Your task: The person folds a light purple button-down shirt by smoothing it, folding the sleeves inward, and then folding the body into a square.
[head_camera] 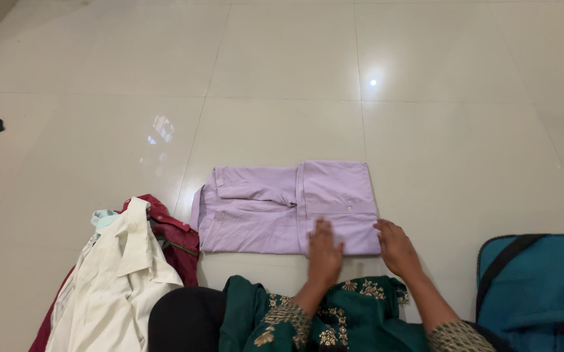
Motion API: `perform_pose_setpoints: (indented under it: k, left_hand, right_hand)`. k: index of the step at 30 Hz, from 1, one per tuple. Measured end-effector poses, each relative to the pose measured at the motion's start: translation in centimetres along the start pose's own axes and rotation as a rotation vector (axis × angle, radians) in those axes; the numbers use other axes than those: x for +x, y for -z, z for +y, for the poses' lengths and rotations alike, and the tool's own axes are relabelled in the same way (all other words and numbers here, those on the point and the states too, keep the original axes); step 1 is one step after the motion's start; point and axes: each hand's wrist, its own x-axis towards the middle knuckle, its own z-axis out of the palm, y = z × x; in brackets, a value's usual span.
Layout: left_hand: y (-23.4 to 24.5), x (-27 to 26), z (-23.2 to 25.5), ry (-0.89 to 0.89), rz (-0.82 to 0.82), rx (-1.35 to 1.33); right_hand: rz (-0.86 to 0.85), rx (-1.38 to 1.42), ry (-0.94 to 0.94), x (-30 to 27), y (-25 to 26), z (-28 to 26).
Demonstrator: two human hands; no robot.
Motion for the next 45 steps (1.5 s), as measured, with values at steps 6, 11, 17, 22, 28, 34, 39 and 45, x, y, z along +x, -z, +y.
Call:
perform_pose_setpoints:
  k: [6,11,17,22,28,34,39,45]
  left_hand:
    - [-7.1,2.6,1.1,-0.114,-0.103,0.07]
    - [-9.5,2.5,-0.6,-0.234,0.087,0.504]
    - [-5.8,1.0,-2.5,-0.057,-0.104,0.27]
    - [-0.4,0.1,-5.2,0.039,0.1,0.526]
    - [1.7,1.3,-3.3,0.321,-0.091,0.442]
    - [-3.5,5.6,-1.1,-0.03,-0.133,0.253]
    - [-4.2,9.1,-1.7,0.017,-0.098,0.358]
    - [1.4,8.5,-0.5,0.382,-0.241,0.464]
  right_hand:
    - [0.056,-0.139,0.129,2.4,-5.4,2.5]
    - [-0.082,-0.213,0.12,2.2,-7.9,3.5]
    - [-0.037,-0.241,0.145,1.5,-7.8,2.5]
    - [-0.027,-0.272,0.134,1.8,-7.4,1.9]
    - [0.014,-0.278,0.139,1.7,-7.3,1.3]
    - [0.019,-0.268,0.135,1.9,-6.8,1.0]
    - [-0.003,-0.269,0.109,2.2,-6.5,0.7]
    - [-0.006,-0.262,0.091,2.4,-6.2,0.3]
